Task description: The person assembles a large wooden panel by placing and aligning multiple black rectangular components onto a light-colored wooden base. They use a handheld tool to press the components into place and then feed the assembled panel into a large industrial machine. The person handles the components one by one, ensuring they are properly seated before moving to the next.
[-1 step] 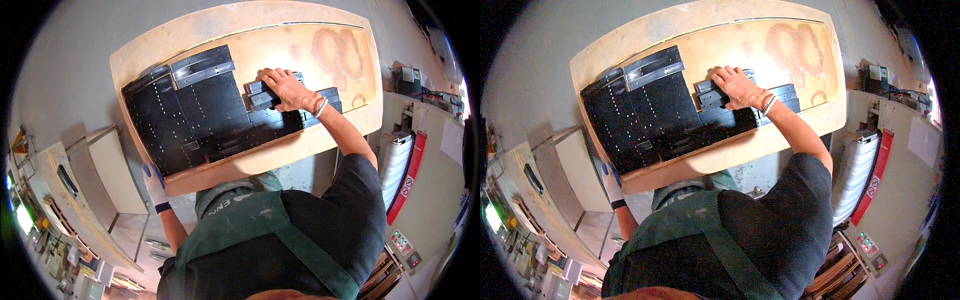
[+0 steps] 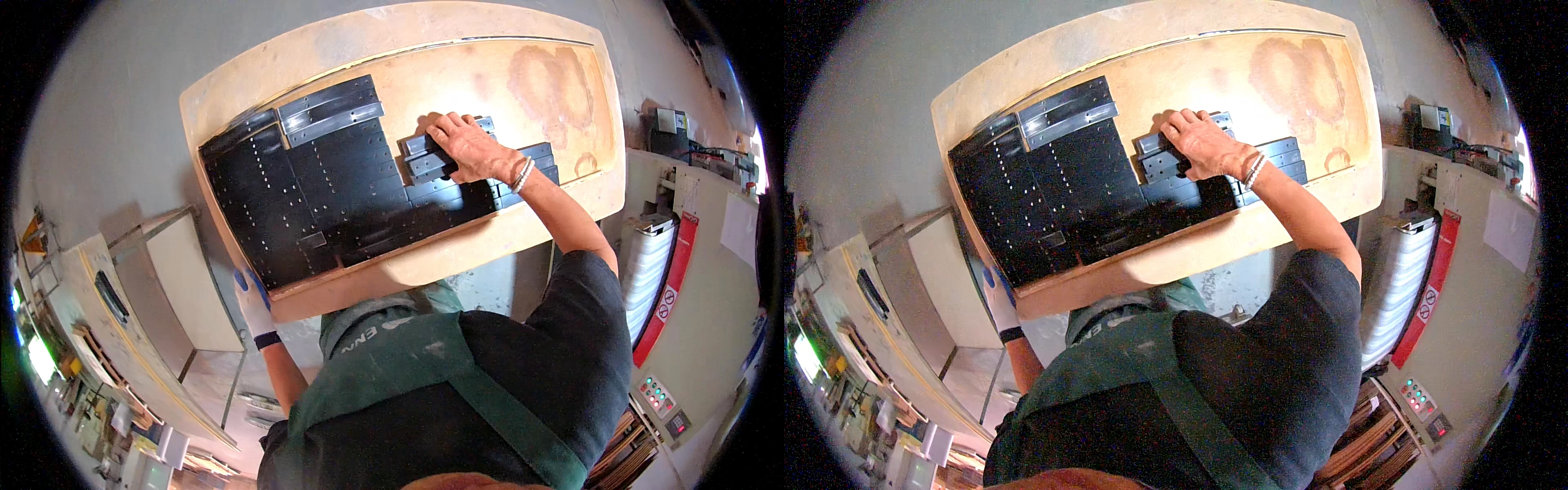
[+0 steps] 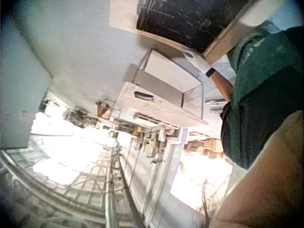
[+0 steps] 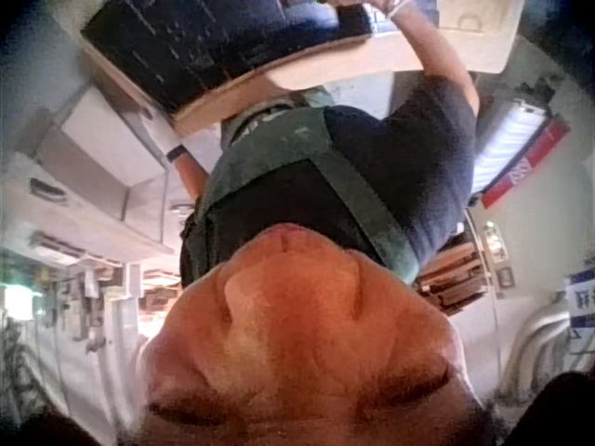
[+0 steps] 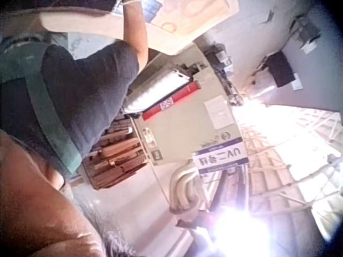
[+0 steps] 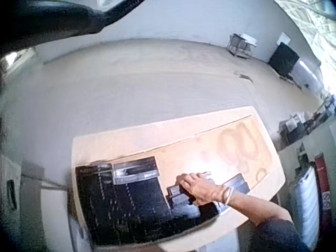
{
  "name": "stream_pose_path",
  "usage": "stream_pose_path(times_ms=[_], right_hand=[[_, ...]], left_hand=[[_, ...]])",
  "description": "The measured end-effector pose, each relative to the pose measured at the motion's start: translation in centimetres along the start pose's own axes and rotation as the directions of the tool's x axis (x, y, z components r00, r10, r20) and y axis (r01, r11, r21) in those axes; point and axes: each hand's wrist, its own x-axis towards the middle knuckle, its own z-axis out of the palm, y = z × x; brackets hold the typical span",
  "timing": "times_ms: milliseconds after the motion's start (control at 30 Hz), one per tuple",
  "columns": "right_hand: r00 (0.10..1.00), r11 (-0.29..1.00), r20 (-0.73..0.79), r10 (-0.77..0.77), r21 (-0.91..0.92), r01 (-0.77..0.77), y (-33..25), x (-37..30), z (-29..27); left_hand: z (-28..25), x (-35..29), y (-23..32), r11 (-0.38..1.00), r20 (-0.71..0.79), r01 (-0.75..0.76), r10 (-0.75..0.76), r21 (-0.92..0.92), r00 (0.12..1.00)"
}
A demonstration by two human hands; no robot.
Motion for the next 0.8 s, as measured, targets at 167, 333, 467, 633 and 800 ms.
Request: stream_pose_path(times_ms=[167, 333, 467, 633, 800], right_hand=[[0.99, 0.998, 0.136, -0.02, -0.049, 0.027, 0.6, 1.4, -2.1], [0.998, 0.989, 0.048, -0.034, 0.147, 0.026, 2.7, 3.1, -2.6], [0.993, 0.996, -0.071, 0.091, 0.006, -0.091, 5.1, 6.3, -4.1], [0.952, 0.988, -0.306, -0.011, -0.149, -0.037, 5.4, 6.2, -0.3], [0.926, 0.995, -0.372, -0.061, -0.097, 0.026, 3.5, 4.6, 0.8]], left_hand=[[0.6, 1.4, -3.6, 0.993, -0.075, -0.101, 0.105, 0.061, 0.992], [0.8, 1.3, -2.8, 0.989, -0.097, -0.039, 0.053, 0.145, 0.994], [0.6, 2.2, -6.2, 0.935, -0.062, -0.176, 0.204, 0.307, 0.977], [0.3, 2.4, -5.6, 0.96, -0.067, -0.077, 0.098, 0.268, 0.993], [0.0, 1.7, -3.8, 0.971, 0.0, -0.067, 0.069, 0.229, 0.998]])
